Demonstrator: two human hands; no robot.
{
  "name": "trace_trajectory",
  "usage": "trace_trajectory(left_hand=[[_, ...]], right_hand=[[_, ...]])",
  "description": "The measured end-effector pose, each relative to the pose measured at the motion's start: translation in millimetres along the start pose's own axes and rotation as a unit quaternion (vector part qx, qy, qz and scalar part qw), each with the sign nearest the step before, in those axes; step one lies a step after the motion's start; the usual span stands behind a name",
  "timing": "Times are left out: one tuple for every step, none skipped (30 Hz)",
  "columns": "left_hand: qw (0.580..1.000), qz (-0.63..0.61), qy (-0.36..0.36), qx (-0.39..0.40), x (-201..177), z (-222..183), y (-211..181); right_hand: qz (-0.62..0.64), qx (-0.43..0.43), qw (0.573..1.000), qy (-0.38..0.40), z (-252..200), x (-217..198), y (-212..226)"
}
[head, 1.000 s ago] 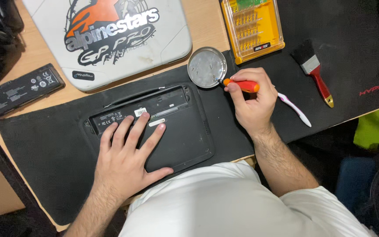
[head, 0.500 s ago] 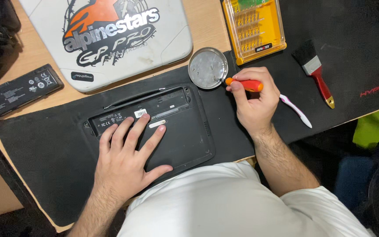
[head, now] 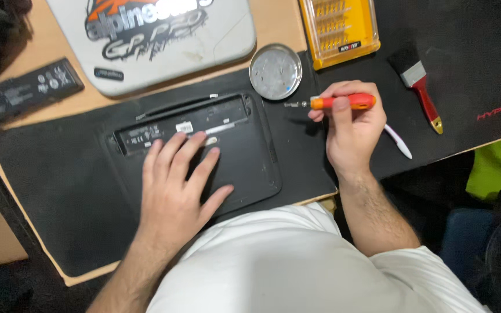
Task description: The person unscrews and removes several screws from the bottom of a laptop using a screwdriver, سپس removes a component, and opens the laptop to reveal the keyboard.
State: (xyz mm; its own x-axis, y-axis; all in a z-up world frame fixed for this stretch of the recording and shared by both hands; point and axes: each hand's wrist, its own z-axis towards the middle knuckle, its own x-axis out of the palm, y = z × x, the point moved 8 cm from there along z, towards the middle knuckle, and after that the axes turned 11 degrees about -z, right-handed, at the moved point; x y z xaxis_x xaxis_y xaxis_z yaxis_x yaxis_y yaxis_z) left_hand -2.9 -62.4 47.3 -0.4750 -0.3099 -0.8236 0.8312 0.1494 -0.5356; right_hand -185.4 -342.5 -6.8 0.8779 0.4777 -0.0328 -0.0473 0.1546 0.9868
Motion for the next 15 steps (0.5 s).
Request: trace_trajectory(left_hand=[[1.0, -0.001, -0.001, -0.004, 7.8, 1.4, -7.7], [0.998, -0.057, -0.032, -0.004, 10.4, 3.2, -15.7], [0.991, -0.113, -0.064, -0.002, 12.9, 4.2, -23.6], [0.992, -0.11, -0.068, -0.003, 19.8, 5.6, -30.8], [0.986, -0.144, -0.084, -0.01, 25.2, 7.1, -36.7], [0.979, -0.177, -0.097, -0.017, 29.8, 9.4, -42.2], [0.98, -0.173, -0.099, -0.018, 41.2, 8.4, -42.0], [0.975, -0.188, -0.113, -0.018, 50.9, 6.2, -40.9], [0.971, -0.203, -0.127, -0.017, 60.3, 4.1, -39.7], [0.971, -0.198, -0.131, -0.015, 63.3, 2.6, -40.8], [0.973, -0.187, -0.133, -0.016, 65.8, 1.5, -41.4], [0.975, -0.176, -0.136, -0.016, 67.4, 1.7, -41.7], [0.975, -0.169, -0.141, -0.014, 66.1, 3.2, -42.7], [0.973, -0.171, -0.158, -0.007, 63.4, 2.5, -44.5], [0.969, -0.173, -0.175, 0.0, 60.8, 1.6, -46.0]], right_hand=[[0.0, 0.002, 1.0, 0.004, -10.7, -1.2, -0.1], [0.041, 0.022, 0.999, 0.016, -20.5, -0.5, -3.4], [0.081, 0.043, 0.995, 0.027, -31.1, 0.0, -6.1], [0.084, 0.04, 0.995, 0.031, -42.2, -0.3, -8.1], [0.114, 0.058, 0.991, 0.04, -53.4, 0.3, -12.8], [0.145, 0.078, 0.985, 0.048, -64.7, 1.4, -17.7], [0.148, 0.076, 0.985, 0.051, -68.1, 2.2, -22.6], [0.158, 0.077, 0.983, 0.049, -72.9, 2.4, -28.2], [0.168, 0.079, 0.982, 0.047, -77.7, 2.9, -33.4], [0.172, 0.074, 0.981, 0.049, -82.0, 3.8, -35.0], [0.173, 0.072, 0.981, 0.053, -86.1, 5.2, -36.5], [0.174, 0.07, 0.981, 0.057, -88.3, 7.4, -37.7], [0.179, 0.064, 0.98, 0.061, -88.5, 8.6, -37.8], [0.175, 0.057, 0.981, 0.066, -90.4, 9.3, -37.4], [0.171, 0.051, 0.981, 0.071, -92.4, 10.2, -37.4]])
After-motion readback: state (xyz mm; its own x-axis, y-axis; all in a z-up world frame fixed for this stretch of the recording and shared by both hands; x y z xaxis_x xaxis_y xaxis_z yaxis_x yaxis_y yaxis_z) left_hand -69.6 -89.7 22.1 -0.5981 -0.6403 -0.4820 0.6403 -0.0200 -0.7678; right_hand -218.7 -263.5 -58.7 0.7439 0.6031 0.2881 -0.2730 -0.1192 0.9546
